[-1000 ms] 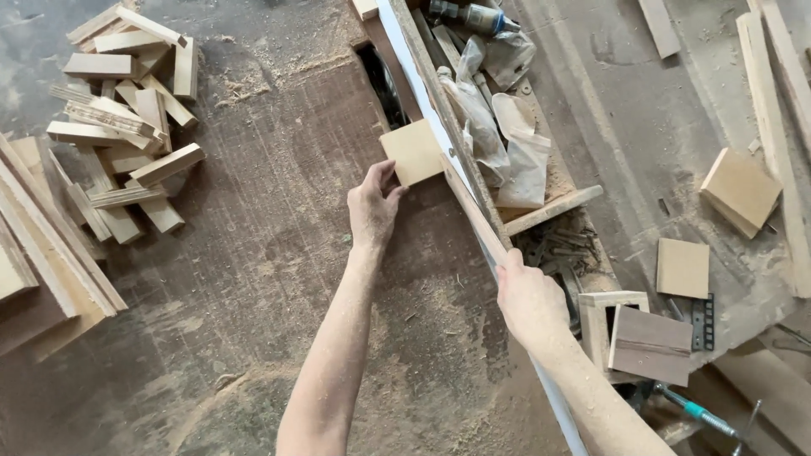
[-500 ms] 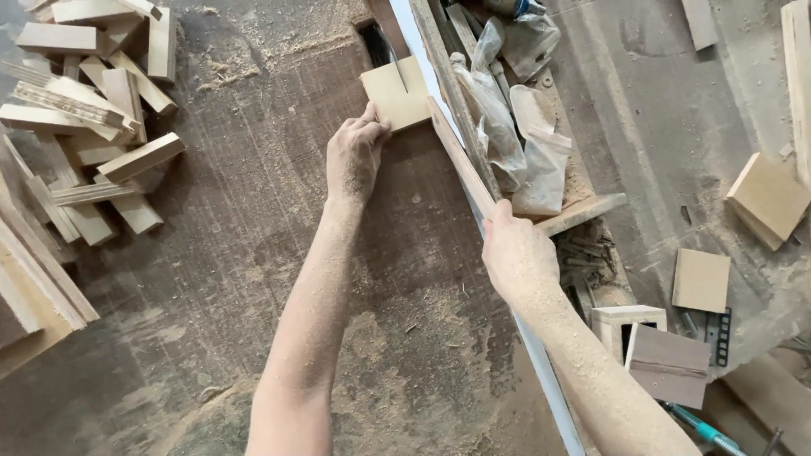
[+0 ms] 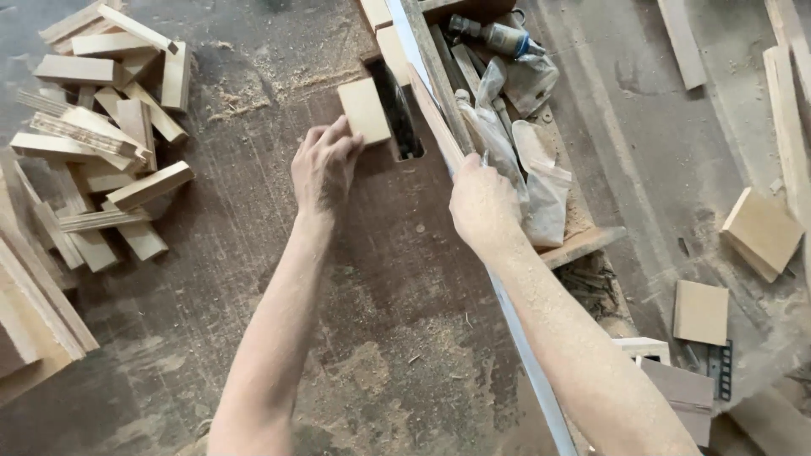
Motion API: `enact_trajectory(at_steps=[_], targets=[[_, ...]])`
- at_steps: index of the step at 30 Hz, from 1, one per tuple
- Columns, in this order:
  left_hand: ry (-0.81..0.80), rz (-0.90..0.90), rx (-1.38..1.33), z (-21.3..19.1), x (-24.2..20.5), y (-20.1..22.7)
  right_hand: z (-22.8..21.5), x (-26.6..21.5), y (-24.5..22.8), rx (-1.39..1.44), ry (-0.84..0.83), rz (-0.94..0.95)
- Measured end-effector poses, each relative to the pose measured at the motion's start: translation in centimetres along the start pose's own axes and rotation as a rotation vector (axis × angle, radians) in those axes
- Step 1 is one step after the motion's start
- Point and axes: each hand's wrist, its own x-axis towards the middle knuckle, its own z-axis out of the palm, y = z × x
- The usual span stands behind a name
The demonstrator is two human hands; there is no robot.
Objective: Cutting small rectangular wooden blocks using a table saw in a workshop.
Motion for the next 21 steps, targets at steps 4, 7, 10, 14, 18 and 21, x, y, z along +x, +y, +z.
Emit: enact_trajectory(at_steps=[4, 7, 10, 14, 18, 21], targets=[[-0.038, -0.026, -0.034, -4.5, -6.5, 0.7, 0.2, 6.5, -0.9, -0.021, 0.05, -0.05], [-0.099, -0.111, -0.226, -7.8, -10.3, 4.0, -0.8, 10.0, -1.7, -0.125, 0.203, -0.131], [-0.197, -0.147, -0.354, -8.2, -12.6, 8.9, -7.8, 3.9, -2.2, 0.071, 0.088, -0.037], [-0.063, -0.203, -0.443, -4.9, -13.2, 14.9, -12.8, -9.9, 0.2, 0.336, -0.054, 0.069], [-0.003, -0.285, -0.513, -1.6, -13.2, 17.8, -3.2, -20.9, 9.1, 0.157, -0.211, 0.116], [-0.044, -0.268, -0.548, -0.9, -13.3, 17.3, 4.4, -25.1, 13.4, 0.057, -0.252, 0.166]])
